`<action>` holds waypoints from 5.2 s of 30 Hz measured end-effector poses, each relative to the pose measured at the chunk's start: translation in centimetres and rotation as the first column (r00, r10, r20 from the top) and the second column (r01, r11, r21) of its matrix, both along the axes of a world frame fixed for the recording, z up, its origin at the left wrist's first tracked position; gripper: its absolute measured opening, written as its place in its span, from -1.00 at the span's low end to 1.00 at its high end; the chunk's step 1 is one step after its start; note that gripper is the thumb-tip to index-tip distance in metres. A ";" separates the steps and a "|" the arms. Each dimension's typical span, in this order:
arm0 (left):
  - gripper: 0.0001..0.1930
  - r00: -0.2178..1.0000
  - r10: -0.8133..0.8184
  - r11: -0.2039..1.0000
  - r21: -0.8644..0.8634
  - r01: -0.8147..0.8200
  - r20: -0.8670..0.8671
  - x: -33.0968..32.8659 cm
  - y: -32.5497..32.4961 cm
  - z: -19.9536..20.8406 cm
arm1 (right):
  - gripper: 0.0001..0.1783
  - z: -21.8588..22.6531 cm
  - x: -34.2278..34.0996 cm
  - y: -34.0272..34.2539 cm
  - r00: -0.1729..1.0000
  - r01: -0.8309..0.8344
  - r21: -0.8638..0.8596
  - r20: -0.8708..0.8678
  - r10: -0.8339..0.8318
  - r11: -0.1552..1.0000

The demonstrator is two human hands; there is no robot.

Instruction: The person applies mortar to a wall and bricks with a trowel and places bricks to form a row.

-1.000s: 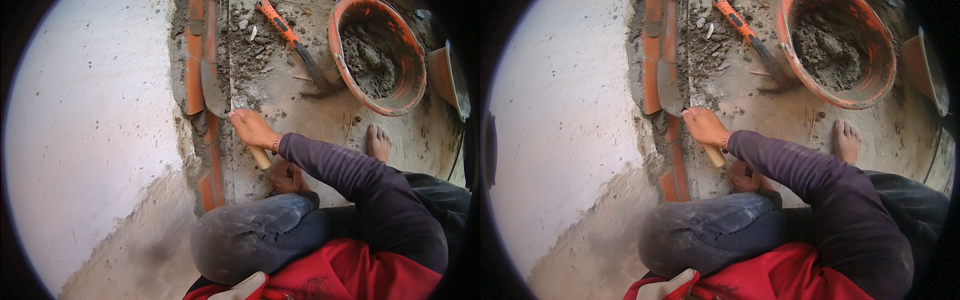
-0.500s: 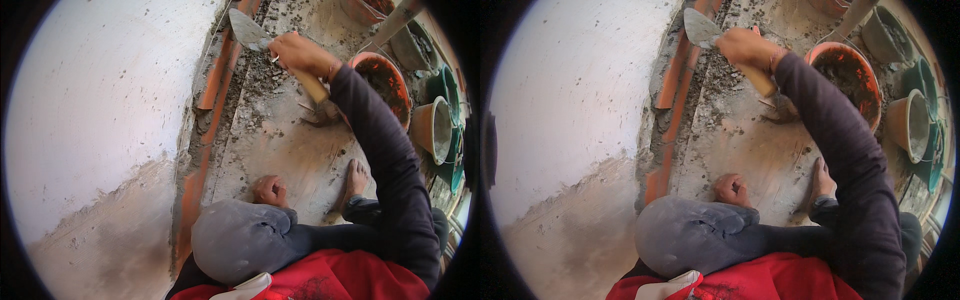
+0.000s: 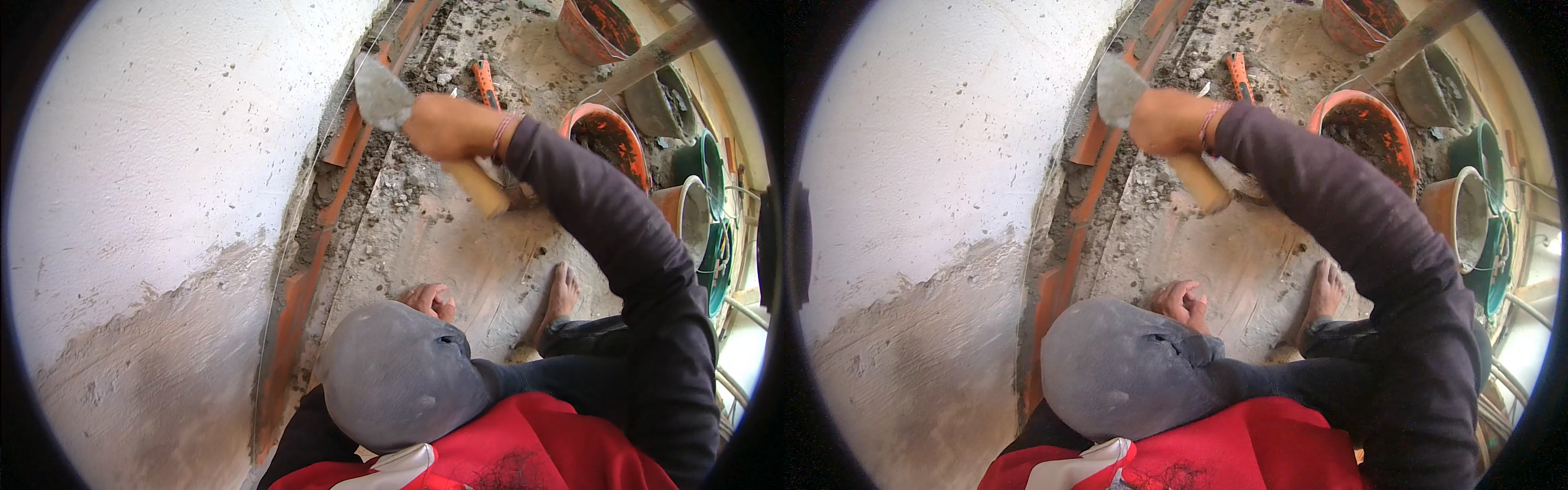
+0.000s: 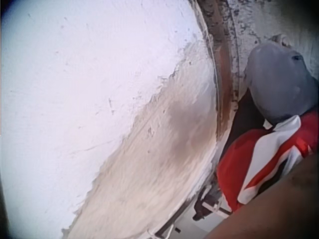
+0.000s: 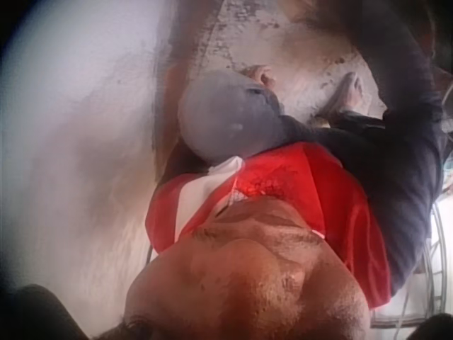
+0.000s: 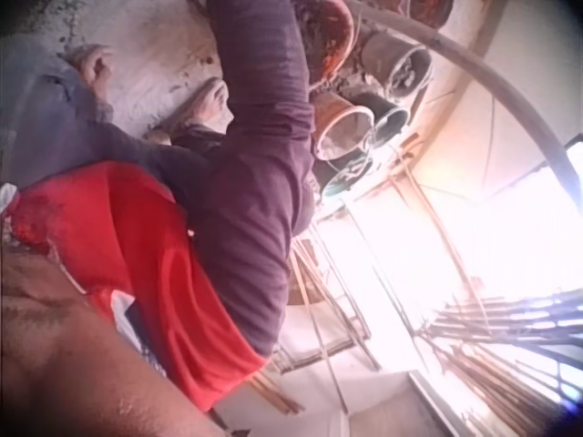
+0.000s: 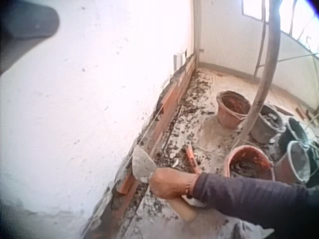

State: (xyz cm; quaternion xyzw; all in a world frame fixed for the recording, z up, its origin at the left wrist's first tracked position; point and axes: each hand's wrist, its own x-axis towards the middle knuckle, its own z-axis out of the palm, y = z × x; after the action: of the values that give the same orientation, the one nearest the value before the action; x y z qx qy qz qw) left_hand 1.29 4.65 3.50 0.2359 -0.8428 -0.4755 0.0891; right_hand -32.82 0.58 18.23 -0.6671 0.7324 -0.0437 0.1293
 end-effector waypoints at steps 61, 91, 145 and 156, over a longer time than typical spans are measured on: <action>-0.64 0.941 -0.339 0.941 -0.018 0.339 0.022 -1.5 -3.1 0.4 | -0.80 -1.2 -0.9 3.6 0.929 0.333 -0.017 -0.162 -0.332 0.943; -0.71 0.957 -0.268 0.962 -0.023 0.272 0.112 -0.9 -3.4 1.8 | -0.68 10.5 0.2 25.0 0.623 0.779 -0.009 0.125 -0.772 0.627; -0.72 0.999 -0.042 0.997 -0.061 0.042 -0.005 -2.2 -0.1 0.9 | -0.83 0.3 -0.3 5.3 0.980 0.178 0.053 0.084 -0.182 0.983; -0.71 0.995 -0.085 0.989 -0.123 0.079 -0.043 -2.3 -0.4 0.2 | -0.74 -1.6 2.5 4.3 0.815 0.491 -0.009 0.358 -0.455 0.871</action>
State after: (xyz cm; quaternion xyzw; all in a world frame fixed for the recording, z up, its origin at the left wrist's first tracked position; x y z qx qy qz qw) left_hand -1.03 4.24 3.69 0.1838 -0.8767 -0.4323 0.1037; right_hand -30.30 4.90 16.61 -0.4515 0.8376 -0.2276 0.2065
